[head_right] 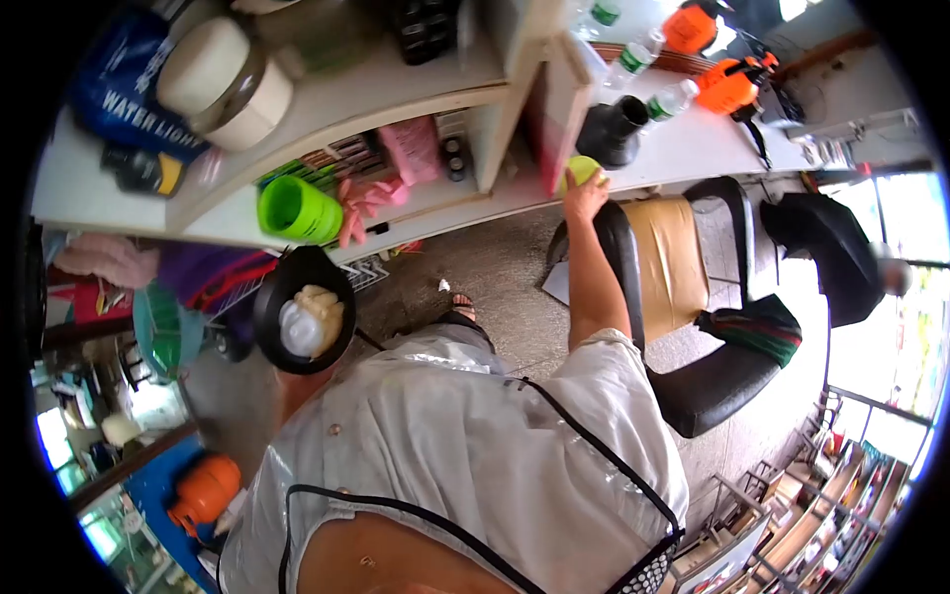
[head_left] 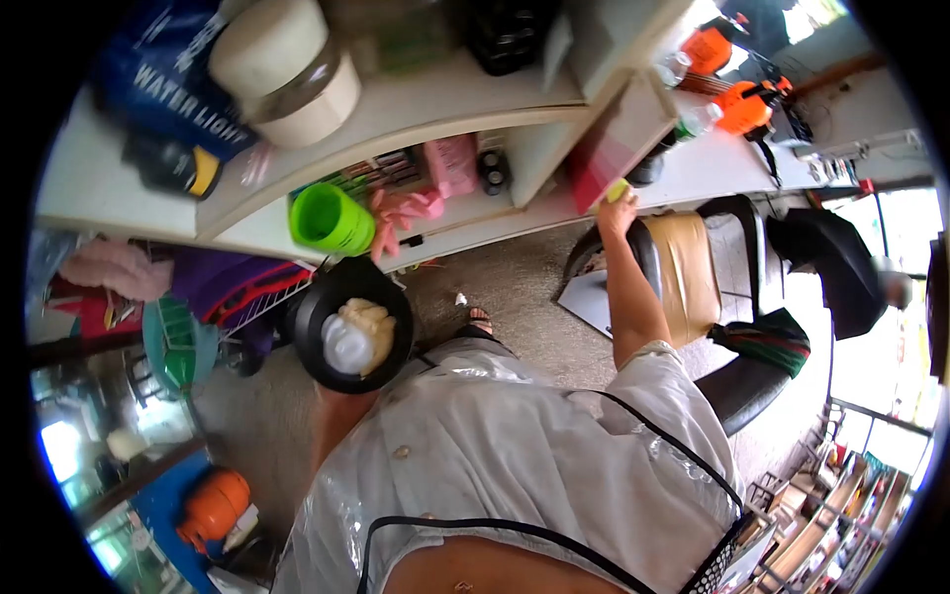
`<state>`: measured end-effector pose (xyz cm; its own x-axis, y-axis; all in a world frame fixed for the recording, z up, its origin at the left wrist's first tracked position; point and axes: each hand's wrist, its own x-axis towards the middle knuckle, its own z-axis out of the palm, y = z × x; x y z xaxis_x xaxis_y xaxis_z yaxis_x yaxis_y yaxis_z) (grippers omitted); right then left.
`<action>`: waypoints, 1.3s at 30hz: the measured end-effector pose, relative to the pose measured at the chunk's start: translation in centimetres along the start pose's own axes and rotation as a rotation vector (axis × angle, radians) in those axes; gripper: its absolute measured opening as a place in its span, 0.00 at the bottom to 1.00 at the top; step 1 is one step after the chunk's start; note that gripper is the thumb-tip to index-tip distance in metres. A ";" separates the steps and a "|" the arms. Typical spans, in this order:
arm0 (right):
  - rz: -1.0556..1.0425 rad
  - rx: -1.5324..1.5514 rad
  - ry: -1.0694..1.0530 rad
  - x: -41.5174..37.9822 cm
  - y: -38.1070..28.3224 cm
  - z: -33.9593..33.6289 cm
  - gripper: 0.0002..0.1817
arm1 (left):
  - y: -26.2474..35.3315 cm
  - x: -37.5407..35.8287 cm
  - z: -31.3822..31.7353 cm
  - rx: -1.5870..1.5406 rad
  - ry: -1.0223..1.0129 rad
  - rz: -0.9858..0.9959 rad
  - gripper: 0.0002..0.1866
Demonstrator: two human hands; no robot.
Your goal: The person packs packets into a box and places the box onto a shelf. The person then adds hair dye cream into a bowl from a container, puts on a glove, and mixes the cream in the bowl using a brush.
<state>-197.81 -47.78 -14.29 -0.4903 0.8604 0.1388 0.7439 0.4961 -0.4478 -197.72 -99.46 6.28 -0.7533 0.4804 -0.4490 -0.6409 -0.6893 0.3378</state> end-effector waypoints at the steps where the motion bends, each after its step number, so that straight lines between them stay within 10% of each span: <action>1: -0.095 -0.107 0.036 1.0 3.4 2.4 0.49 | -0.1 0.2 -0.2 -0.008 -0.051 -0.017 0.26; 5: -0.075 0.192 0.074 -2.4 0.9 -1.7 0.46 | 0.5 -0.7 0.3 -0.043 0.014 -0.029 0.23; 9: -0.130 0.180 0.082 -5.0 1.5 -3.7 0.37 | 1.1 -1.5 0.9 0.861 0.027 0.303 0.24; 11: -0.126 0.246 0.027 -7.1 1.2 -4.9 0.25 | 2.8 -2.5 2.7 1.512 -0.183 0.769 0.25; 14: -0.042 0.962 -0.396 -11.6 -2.9 -4.2 0.12 | 1.8 -1.3 -2.0 1.037 -0.107 0.443 0.27; 16: -0.154 0.743 -0.514 -15.9 -16.0 -10.1 0.11 | 2.9 -2.9 0.0 1.202 -0.098 0.589 0.28; 21: -1.173 0.686 -0.528 -19.6 -34.1 -10.5 0.10 | 3.1 -3.6 -1.9 1.384 -0.072 0.634 0.26; 24: -1.595 0.509 -0.519 -19.4 -39.3 -5.8 0.09 | 2.8 -4.5 -3.7 0.554 -0.033 0.269 0.22; 27: -1.642 0.203 -0.625 -19.4 -41.5 -3.6 0.12 | 4.0 -5.8 -3.7 0.809 -0.041 0.329 0.21; 29: -1.670 0.118 -0.705 -19.0 -42.4 -2.3 0.12 | 4.4 -6.1 -4.5 -0.119 -0.123 0.139 0.24; 33: -1.759 -0.074 -0.823 -19.0 -43.9 -4.1 0.10 | 4.9 -7.2 -3.9 0.625 -0.033 0.388 0.24; 35: -1.842 0.049 -0.764 -17.9 -43.6 -3.8 0.09 | 5.8 -7.4 -3.5 1.762 0.040 0.673 0.23; 39: -1.462 0.361 -0.764 -17.3 -42.8 -9.0 0.09 | 4.9 -6.3 -4.5 0.964 -0.002 0.456 0.21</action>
<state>-217.11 -82.82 10.42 -0.7977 -0.5653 0.2101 -0.5809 0.6265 -0.5197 -195.47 -108.30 7.03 -0.9511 0.2869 -0.1143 -0.1439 -0.0843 0.9860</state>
